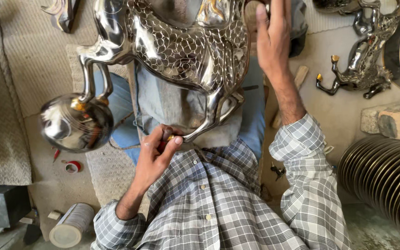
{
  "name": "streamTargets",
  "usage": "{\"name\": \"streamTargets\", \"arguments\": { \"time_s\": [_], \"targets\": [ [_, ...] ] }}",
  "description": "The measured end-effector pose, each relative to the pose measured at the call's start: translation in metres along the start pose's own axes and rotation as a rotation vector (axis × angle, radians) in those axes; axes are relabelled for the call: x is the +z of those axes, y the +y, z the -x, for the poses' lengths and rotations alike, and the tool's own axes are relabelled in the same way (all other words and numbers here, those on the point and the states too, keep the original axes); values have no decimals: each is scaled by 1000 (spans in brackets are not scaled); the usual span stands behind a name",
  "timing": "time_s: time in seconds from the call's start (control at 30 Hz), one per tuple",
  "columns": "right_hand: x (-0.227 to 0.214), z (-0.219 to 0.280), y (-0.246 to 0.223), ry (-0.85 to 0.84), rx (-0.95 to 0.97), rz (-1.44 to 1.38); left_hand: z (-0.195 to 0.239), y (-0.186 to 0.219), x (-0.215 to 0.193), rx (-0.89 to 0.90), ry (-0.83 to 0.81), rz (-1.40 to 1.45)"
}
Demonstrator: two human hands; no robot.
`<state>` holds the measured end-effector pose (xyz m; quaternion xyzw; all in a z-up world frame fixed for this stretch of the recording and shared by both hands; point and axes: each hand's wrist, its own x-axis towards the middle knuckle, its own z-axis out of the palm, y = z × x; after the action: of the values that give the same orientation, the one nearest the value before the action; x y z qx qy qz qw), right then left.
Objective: The person uses a hammer and a red-handled chisel to engrave a decorative pattern onto a polished metal object shaped like an animal. They repeatedly strike the chisel along the surface, then rotate the object to access different areas.
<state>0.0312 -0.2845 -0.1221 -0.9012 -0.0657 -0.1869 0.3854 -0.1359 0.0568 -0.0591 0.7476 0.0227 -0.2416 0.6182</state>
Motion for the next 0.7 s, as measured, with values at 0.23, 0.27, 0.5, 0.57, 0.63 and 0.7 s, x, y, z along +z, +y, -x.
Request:
{"name": "streamTargets", "arguments": {
  "time_s": [0.23, 0.27, 0.5, 0.57, 0.63, 0.7],
  "targets": [
    [-16, -1, -20, 47, -6, 55, -12, -24, 0, 138, -107, -71],
    [-17, 1, -21, 56, -64, 57, -17, -29, -2, 173, -115, -102],
    [-13, -4, 8, -33, 23, 158, -60, -26, -9, 348, 396, -803],
    [-3, -23, 28, -79, 0, 268, -76, -15, -5, 184, 377, -918],
    [4, -32, 47, -64, 21, 368, -92, -1, 3, 159, 432, -909],
    [10, -40, 59, -8, 67, 455, -104, 7, 10, 168, 487, -887]
  ]
}}
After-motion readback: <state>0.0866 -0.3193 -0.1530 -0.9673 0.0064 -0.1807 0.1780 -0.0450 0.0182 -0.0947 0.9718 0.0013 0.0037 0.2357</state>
